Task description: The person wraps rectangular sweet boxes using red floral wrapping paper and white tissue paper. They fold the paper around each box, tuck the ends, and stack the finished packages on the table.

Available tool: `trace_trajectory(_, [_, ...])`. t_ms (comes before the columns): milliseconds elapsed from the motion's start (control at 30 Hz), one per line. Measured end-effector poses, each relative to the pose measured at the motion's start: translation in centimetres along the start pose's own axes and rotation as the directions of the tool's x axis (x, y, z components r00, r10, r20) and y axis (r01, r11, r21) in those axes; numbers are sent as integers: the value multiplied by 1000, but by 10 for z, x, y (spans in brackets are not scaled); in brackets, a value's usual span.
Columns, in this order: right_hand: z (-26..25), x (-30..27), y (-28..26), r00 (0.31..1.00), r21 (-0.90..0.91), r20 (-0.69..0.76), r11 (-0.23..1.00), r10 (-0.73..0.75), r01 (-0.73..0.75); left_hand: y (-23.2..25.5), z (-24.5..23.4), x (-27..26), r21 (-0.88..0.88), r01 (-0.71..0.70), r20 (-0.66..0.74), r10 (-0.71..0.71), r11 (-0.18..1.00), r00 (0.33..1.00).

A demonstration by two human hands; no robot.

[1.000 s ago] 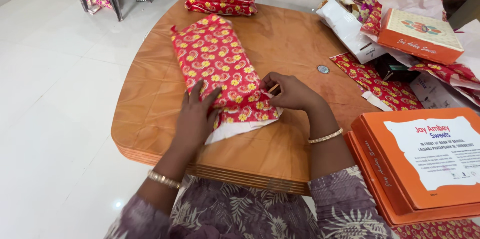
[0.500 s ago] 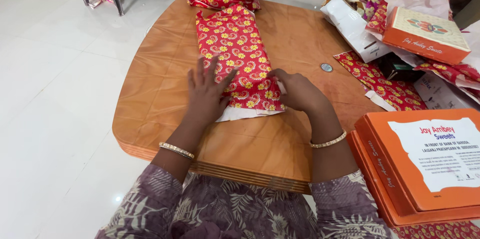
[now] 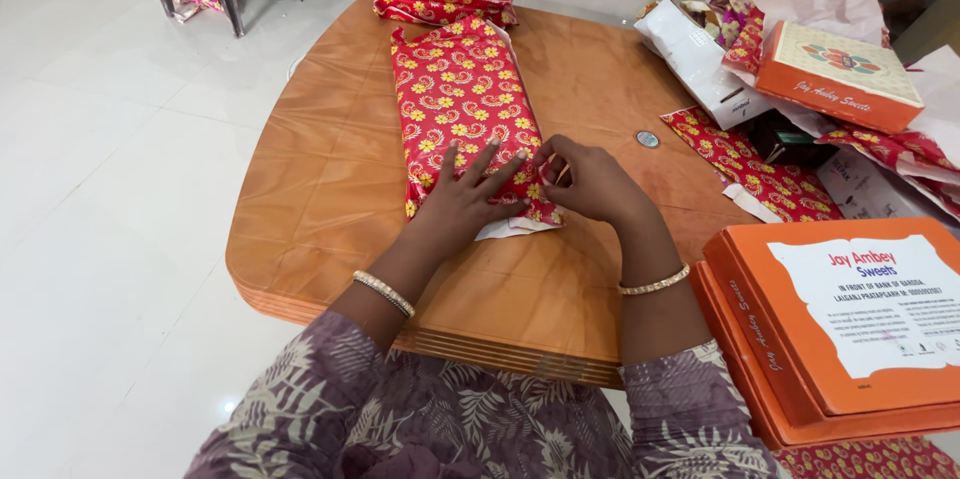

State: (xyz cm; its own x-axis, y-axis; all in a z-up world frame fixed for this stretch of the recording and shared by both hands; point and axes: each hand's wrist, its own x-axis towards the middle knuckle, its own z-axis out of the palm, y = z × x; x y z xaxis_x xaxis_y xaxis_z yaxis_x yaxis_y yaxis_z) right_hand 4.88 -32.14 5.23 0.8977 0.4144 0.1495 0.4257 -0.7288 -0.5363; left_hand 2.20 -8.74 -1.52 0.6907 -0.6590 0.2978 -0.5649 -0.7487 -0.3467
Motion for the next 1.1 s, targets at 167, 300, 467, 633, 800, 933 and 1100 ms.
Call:
trace_trajectory(167, [10, 8, 20, 979, 301, 203, 950, 21, -82, 0, -1, 5, 22, -52, 19, 51, 998, 999])
trace_trajectory(300, [11, 10, 37, 957, 435, 260, 900, -127, 1, -5, -10, -3, -48, -102, -95, 97, 994, 991])
trace_trajectory(467, [8, 7, 37, 949, 338, 310, 939, -51, -60, -34, -37, -44, -347, 14, -320, -132, 938, 938])
trace_trajectory(633, [6, 4, 30, 941, 253, 335, 966, -35, -55, -60, -53, -96, -499, 106, -173, -219, 860, 960])
trace_trajectory(800, [9, 6, 32, 956, 160, 270, 984, -114, 73, -60, -47, -99, -553, 8, -222, -157, 833, 962])
trace_trajectory(933, [12, 5, 32, 964, 147, 242, 986, -108, 74, -68, -37, -89, -661, 89, -95, -201, 745, 975])
trace_trajectory(1100, [13, 5, 23, 964, 163, 195, 975, -182, 151, -70, -26, -77, -745, 183, 27, -245, 642, 969])
